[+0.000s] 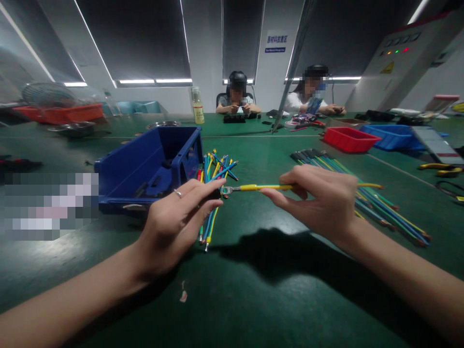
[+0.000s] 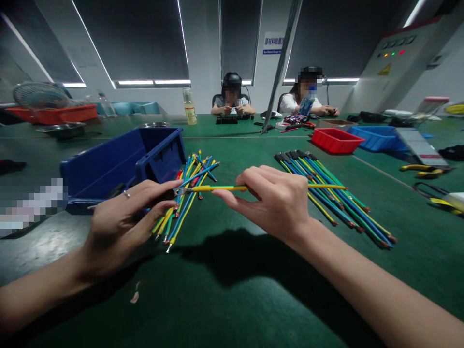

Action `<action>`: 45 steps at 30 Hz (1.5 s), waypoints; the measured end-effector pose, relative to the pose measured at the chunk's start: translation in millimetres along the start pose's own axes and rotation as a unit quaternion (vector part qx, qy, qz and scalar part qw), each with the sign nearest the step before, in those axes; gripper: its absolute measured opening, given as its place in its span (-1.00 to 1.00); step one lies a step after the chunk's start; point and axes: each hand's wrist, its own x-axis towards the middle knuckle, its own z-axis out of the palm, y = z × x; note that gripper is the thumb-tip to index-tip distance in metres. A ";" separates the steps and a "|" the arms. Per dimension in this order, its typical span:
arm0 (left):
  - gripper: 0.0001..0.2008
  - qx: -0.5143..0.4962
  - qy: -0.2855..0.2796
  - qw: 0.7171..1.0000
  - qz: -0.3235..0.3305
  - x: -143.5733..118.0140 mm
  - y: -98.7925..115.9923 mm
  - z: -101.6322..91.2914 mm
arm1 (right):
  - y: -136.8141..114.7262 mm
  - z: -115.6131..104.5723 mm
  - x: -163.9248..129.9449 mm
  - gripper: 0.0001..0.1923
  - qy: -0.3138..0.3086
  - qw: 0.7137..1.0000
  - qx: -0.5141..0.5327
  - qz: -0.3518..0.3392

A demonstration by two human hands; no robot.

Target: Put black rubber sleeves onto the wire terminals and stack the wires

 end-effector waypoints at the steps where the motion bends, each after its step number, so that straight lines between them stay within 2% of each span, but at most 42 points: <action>1: -0.66 -0.003 0.002 1.000 -0.002 0.6 0.5 0.1 | 0.1 0.0 -0.2 -0.62 0.000 1.000 0.004 -0.002; 5: -0.65 -0.019 0.002 1.000 0.011 1.7 1.9 1.6 | 0.2 0.5 -0.8 -0.61 -0.001 1.000 0.008 -0.008; 14: -0.62 -0.042 -0.037 0.998 0.023 -1.3 4.1 -1.2 | 0.3 0.1 -0.7 -0.64 0.023 0.997 -0.008 -0.078; 20: -0.59 -0.044 -0.108 0.992 0.053 -2.4 2.2 2.8 | -1.5 2.9 -6.1 -0.63 -0.008 0.993 -0.024 -0.113; 24: -0.55 -0.038 -0.126 0.990 0.049 -2.3 3.0 3.1 | -4.7 5.2 -8.1 -0.65 -0.014 0.993 -0.012 -0.118; 29: -0.40 -0.042 -0.078 0.996 -0.018 -1.1 2.9 2.5 | -2.1 4.7 -4.8 -0.67 0.002 0.995 -0.003 -0.104; 33: -0.60 -0.041 -0.010 0.997 -0.061 -3.1 0.4 5.4 | 3.2 6.2 -2.2 -0.66 0.032 0.994 -0.004 -0.100; 36: -0.73 -0.030 0.012 0.999 -0.042 -3.2 0.4 6.0 | 4.6 6.5 -2.0 -0.66 0.030 0.995 -0.006 -0.099; 45: -0.76 -0.029 0.001 1.000 0.001 -1.5 5.8 1.2 | -0.6 7.1 -3.7 -0.66 0.017 0.995 0.028 -0.097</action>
